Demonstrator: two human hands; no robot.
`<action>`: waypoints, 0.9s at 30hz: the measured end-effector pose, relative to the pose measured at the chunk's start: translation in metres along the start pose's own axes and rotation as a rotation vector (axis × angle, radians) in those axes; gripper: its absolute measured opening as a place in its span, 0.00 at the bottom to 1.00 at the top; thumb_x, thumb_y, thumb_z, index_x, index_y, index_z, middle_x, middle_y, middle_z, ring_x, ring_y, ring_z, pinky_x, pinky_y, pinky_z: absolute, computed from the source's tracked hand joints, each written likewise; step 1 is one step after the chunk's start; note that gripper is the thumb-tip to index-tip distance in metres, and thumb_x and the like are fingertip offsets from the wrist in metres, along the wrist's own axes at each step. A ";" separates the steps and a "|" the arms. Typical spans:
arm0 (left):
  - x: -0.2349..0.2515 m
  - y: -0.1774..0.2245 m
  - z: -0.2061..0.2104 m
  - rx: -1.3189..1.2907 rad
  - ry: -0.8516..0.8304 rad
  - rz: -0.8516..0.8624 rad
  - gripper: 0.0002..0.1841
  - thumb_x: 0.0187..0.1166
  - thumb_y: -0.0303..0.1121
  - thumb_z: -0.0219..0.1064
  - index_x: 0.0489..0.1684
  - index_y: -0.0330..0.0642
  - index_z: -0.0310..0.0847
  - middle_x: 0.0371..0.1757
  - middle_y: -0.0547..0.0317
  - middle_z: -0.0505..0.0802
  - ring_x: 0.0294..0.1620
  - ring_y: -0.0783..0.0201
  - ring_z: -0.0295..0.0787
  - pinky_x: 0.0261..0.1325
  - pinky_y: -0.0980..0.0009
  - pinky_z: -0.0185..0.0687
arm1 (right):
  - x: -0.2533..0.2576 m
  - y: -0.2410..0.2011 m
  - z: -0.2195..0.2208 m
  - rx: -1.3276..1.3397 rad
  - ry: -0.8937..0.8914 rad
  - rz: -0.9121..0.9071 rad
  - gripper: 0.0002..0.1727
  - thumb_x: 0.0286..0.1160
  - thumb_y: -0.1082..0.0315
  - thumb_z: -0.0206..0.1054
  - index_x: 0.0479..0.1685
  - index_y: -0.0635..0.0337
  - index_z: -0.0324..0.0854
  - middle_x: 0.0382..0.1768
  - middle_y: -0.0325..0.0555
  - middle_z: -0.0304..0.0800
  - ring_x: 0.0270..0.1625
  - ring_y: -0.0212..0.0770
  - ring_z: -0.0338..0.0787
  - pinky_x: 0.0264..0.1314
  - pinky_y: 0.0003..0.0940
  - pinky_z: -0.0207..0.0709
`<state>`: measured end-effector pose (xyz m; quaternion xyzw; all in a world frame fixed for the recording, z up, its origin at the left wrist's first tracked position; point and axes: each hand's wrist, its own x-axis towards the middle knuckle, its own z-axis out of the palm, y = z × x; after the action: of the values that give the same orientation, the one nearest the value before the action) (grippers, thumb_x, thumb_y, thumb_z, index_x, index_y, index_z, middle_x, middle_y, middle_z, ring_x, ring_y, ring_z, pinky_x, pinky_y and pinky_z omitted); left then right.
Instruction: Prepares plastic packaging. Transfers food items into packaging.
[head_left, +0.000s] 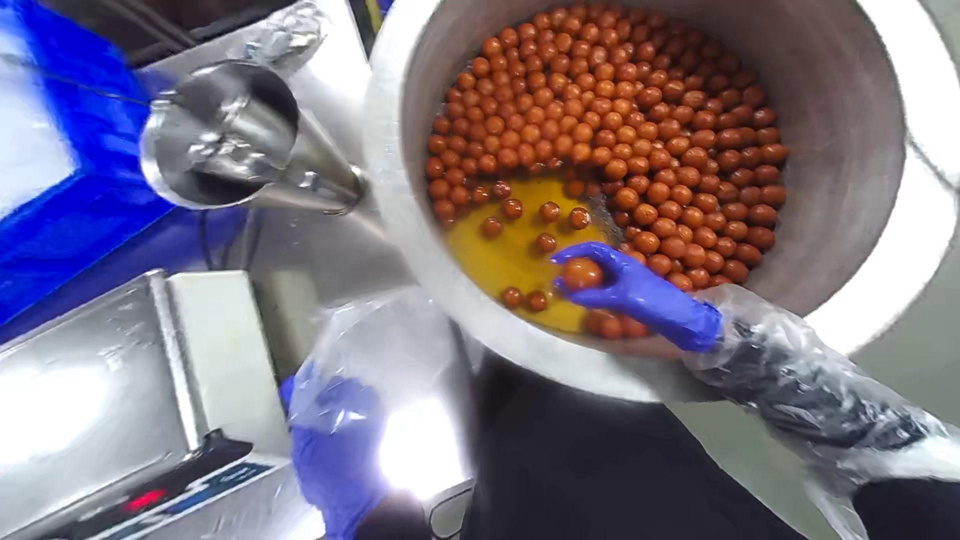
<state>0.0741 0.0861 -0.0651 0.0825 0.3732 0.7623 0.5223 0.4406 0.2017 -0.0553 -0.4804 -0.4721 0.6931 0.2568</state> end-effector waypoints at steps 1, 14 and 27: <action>-0.003 -0.001 0.016 0.045 0.077 0.032 0.18 0.93 0.41 0.43 0.49 0.51 0.83 0.32 0.69 0.92 0.31 0.76 0.91 0.34 0.81 0.88 | 0.002 -0.007 0.000 0.018 -0.001 -0.022 0.30 0.63 0.73 0.78 0.70 0.54 0.78 0.60 0.43 0.89 0.56 0.36 0.91 0.54 0.30 0.89; -0.003 0.021 0.039 1.305 0.414 0.482 0.32 0.88 0.43 0.55 0.82 0.25 0.61 0.80 0.27 0.71 0.79 0.47 0.72 0.75 0.56 0.73 | 0.056 0.001 -0.028 -0.558 0.318 -0.043 0.28 0.57 0.68 0.81 0.64 0.43 0.87 0.59 0.41 0.92 0.59 0.38 0.90 0.61 0.46 0.85; 0.210 0.058 0.229 2.156 0.260 -0.070 0.39 0.77 0.65 0.64 0.54 0.28 0.86 0.71 0.29 0.83 0.81 0.35 0.69 0.84 0.36 0.52 | 0.082 -0.001 -0.036 -0.040 0.379 0.015 0.27 0.63 0.76 0.75 0.67 0.59 0.80 0.54 0.47 0.91 0.51 0.37 0.92 0.51 0.31 0.87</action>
<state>0.0571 0.3662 0.0797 0.4058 0.9009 0.0211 0.1529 0.4405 0.2829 -0.0926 -0.6109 -0.4254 0.5826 0.3262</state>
